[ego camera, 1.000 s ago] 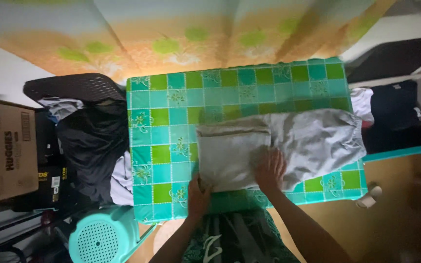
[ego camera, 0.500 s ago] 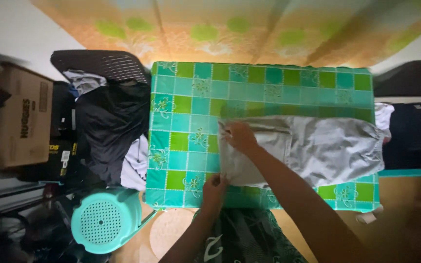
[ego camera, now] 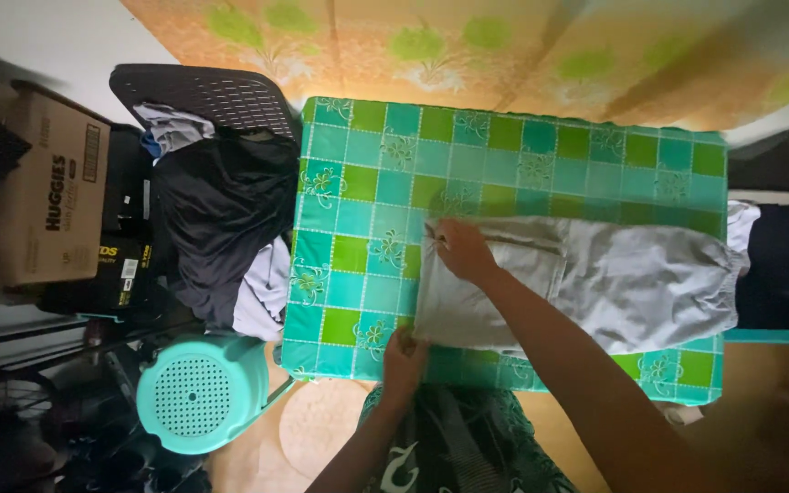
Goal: The recorder folds a pair of grey pants and a black shirt on a table and places them in a drawer.
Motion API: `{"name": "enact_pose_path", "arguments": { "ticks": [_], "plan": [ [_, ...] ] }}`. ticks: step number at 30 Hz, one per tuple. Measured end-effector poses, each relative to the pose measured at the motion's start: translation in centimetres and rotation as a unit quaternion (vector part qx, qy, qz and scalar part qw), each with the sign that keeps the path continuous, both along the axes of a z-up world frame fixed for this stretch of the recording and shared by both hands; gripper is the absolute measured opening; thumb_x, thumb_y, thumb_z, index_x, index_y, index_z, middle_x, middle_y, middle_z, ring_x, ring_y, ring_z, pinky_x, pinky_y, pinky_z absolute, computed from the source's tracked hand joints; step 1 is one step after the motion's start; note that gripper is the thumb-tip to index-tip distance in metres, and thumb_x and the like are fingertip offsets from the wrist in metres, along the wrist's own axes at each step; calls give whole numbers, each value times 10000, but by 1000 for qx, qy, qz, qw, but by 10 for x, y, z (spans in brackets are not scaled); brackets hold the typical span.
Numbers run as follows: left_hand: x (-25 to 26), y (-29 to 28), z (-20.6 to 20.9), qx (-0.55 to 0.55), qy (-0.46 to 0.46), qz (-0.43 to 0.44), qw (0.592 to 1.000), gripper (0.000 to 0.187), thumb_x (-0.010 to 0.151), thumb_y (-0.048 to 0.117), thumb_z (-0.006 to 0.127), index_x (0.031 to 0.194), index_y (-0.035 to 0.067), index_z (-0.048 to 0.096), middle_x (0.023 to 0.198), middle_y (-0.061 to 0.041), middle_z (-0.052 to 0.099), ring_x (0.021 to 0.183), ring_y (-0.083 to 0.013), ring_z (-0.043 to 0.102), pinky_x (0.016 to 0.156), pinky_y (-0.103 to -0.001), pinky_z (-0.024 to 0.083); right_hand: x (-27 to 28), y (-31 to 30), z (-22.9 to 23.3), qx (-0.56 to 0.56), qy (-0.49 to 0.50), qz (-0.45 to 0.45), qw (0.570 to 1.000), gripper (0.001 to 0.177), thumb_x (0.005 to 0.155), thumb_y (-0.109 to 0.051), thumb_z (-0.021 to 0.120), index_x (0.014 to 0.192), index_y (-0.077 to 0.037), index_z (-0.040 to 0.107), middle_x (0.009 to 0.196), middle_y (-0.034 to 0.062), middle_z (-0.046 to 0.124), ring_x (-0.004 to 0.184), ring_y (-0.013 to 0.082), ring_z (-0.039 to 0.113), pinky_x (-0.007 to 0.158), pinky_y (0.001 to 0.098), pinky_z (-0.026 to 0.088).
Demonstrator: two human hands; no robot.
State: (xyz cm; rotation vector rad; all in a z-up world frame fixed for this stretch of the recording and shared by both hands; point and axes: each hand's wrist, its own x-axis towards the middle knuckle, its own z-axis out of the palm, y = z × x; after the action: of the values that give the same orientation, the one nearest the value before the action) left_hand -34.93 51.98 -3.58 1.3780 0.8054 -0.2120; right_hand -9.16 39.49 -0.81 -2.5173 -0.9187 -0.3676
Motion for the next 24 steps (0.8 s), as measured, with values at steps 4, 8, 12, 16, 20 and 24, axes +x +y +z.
{"name": "enact_pose_path", "arguments": {
  "ticks": [4,8,12,16,20,24],
  "plan": [
    [3,7,15,73,-1,-98,993,392,870,281,782,1099,-12,658,886,-139,730,802,-237,692,732,-373,565,6,5,22,-47,295,-9,954,205,929,-224,672,1025,-44,676,1021,162,648,996,344,604,946,502,468],
    [6,19,2,164,-14,-161,973,432,813,280,815,1122,12,678,952,-151,730,842,-259,704,750,-400,577,-5,-5,8,-66,238,-22,969,230,907,-236,707,1011,-44,636,1103,173,635,1077,343,600,1018,478,459],
    [40,24,-15,183,-72,-151,969,470,817,297,808,1160,12,660,1025,-168,716,907,-287,706,790,-412,578,-75,-29,12,25,92,-67,993,489,911,-256,719,1297,-5,555,1439,259,495,1357,426,450,1153,559,331],
    [99,13,-1,177,-5,-165,970,524,862,345,744,1238,1,624,1046,-196,734,944,-329,717,832,-429,571,-148,-81,19,91,194,-250,944,618,890,-329,708,1413,-63,514,1537,207,454,1431,402,384,1177,529,294],
    [125,22,-36,180,-39,-216,959,561,903,296,728,1327,-36,571,1108,-190,714,985,-310,697,838,-418,562,-182,-138,12,65,191,-345,917,683,942,-323,713,1464,23,439,1535,293,380,1446,454,315,1166,547,227],
    [130,29,3,107,-32,-216,970,610,941,235,682,1461,-18,487,1088,-217,708,884,-268,672,766,-413,542,-172,-156,-44,238,273,-284,888,663,919,-211,615,1520,-14,418,1502,210,490,1455,379,426,1244,471,312]
  ]
}}
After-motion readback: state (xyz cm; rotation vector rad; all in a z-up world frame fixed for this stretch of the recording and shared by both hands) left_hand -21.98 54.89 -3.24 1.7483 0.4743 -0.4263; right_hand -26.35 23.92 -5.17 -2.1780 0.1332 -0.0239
